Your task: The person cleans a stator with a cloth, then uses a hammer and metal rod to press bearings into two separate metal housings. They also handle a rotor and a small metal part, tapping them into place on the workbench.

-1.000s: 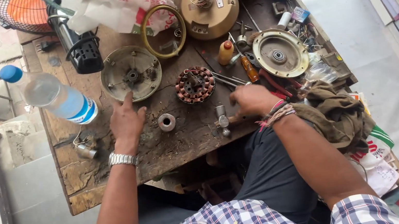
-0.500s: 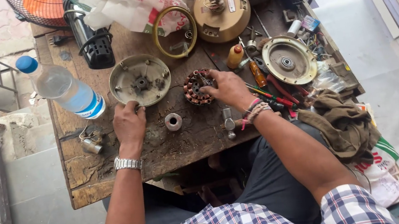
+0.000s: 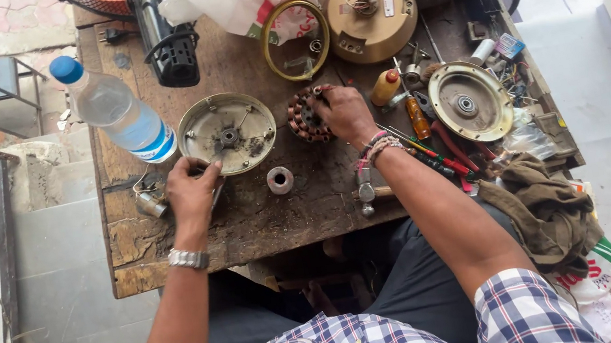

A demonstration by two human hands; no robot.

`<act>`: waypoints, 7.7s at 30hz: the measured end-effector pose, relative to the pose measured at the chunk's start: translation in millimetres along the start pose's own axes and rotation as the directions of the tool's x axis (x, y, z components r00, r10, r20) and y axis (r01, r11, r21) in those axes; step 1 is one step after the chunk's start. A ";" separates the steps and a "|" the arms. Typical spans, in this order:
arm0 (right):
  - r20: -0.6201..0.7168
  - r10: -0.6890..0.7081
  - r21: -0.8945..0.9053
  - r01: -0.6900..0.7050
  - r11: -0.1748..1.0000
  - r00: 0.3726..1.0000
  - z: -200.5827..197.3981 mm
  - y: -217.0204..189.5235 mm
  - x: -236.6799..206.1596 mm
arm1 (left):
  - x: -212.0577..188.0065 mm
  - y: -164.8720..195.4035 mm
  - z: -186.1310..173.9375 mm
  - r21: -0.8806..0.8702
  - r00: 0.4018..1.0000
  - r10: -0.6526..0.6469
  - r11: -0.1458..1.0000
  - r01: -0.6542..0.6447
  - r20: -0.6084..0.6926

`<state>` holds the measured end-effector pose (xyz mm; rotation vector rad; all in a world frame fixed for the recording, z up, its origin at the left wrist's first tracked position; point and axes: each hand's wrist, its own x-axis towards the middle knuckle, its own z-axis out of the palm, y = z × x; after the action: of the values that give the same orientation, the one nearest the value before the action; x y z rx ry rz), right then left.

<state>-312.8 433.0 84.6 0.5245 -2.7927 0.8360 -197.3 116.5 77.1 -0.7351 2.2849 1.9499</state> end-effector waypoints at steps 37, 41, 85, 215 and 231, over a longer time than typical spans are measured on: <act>0.393 0.275 -0.368 -0.124 0.922 0.878 -63.5 -41.1 -17.7 | -64.9 -76.9 -0.7 -0.440 0.973 0.049 0.896 0.058 0.227; -0.081 0.376 -0.443 -0.372 0.816 0.923 -138.4 46.1 -39.6 | -63.5 -70.6 26.8 -0.411 0.968 0.094 0.912 0.010 0.232; -0.079 -0.126 0.360 0.146 0.922 0.989 -128.6 -74.1 -111.3 | -99.5 48.8 130.0 -0.687 0.894 0.197 0.711 0.153 0.403; 0.708 0.455 -0.560 0.037 0.828 0.541 -108.1 -3.3 -129.6 | -85.1 25.8 112.0 -0.825 0.872 -0.095 0.288 0.486 0.481; -0.051 0.153 0.942 -0.004 0.336 0.987 -176.6 -27.5 -120.4 | -77.4 23.3 151.9 -0.818 0.855 -0.118 0.250 0.518 0.505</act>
<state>-179.1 544.1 211.9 0.4091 -1.8820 2.4330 -177.6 286.6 93.5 -0.6943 0.4425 2.7399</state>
